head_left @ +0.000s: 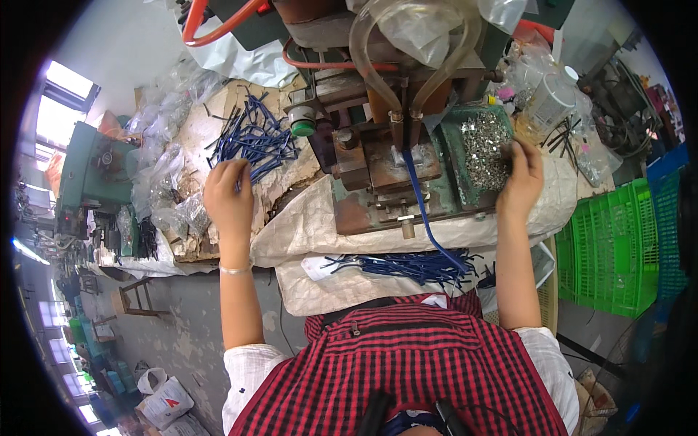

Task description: The person repeatedly picks blue plastic cable ties and small metal components, inserts them into a manual crimping machine, and operates the lever to crimp the parts. Finished assemblies are placed into a green tray on the right side of the workbench.

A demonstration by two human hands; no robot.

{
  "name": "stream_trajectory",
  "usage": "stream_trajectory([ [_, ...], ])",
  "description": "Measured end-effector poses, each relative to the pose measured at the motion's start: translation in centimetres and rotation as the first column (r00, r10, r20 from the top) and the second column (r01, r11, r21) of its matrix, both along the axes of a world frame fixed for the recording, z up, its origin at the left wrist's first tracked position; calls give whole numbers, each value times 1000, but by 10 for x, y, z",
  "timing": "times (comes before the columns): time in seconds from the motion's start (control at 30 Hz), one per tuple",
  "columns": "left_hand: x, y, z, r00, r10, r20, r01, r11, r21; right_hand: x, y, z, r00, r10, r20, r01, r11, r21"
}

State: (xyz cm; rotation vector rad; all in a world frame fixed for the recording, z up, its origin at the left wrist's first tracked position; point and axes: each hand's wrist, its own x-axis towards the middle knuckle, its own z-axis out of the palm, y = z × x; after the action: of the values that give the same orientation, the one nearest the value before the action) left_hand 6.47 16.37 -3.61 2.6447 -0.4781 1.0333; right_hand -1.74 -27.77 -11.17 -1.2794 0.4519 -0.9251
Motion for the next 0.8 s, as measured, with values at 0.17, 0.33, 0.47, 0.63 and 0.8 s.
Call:
stream_trajectory([
  [0.17, 55, 15, -88, 959, 219, -180, -152, 934, 325, 34, 19, 8, 990, 141, -28, -143, 982, -125],
  [0.33, 47, 16, -90, 989, 125, -84, -113, 984, 137, -3, 51, 48, 969, 220, -112, -244, 923, -298],
  [0.47, 47, 0, -77, 985, 76, -155, -79, 997, -13, -3, 85, 75, 944, 328, -43, -311, 834, -457],
  [0.63, 15, -40, -69, 989, -93, -111, 27, 872, -490, 6, 115, 84, 937, 349, 9, -331, 898, -290],
  [0.8, -31, -89, 1, 895, -408, 178, 414, 614, -672, 12, 120, 83, 856, 501, 127, -504, 864, -12],
])
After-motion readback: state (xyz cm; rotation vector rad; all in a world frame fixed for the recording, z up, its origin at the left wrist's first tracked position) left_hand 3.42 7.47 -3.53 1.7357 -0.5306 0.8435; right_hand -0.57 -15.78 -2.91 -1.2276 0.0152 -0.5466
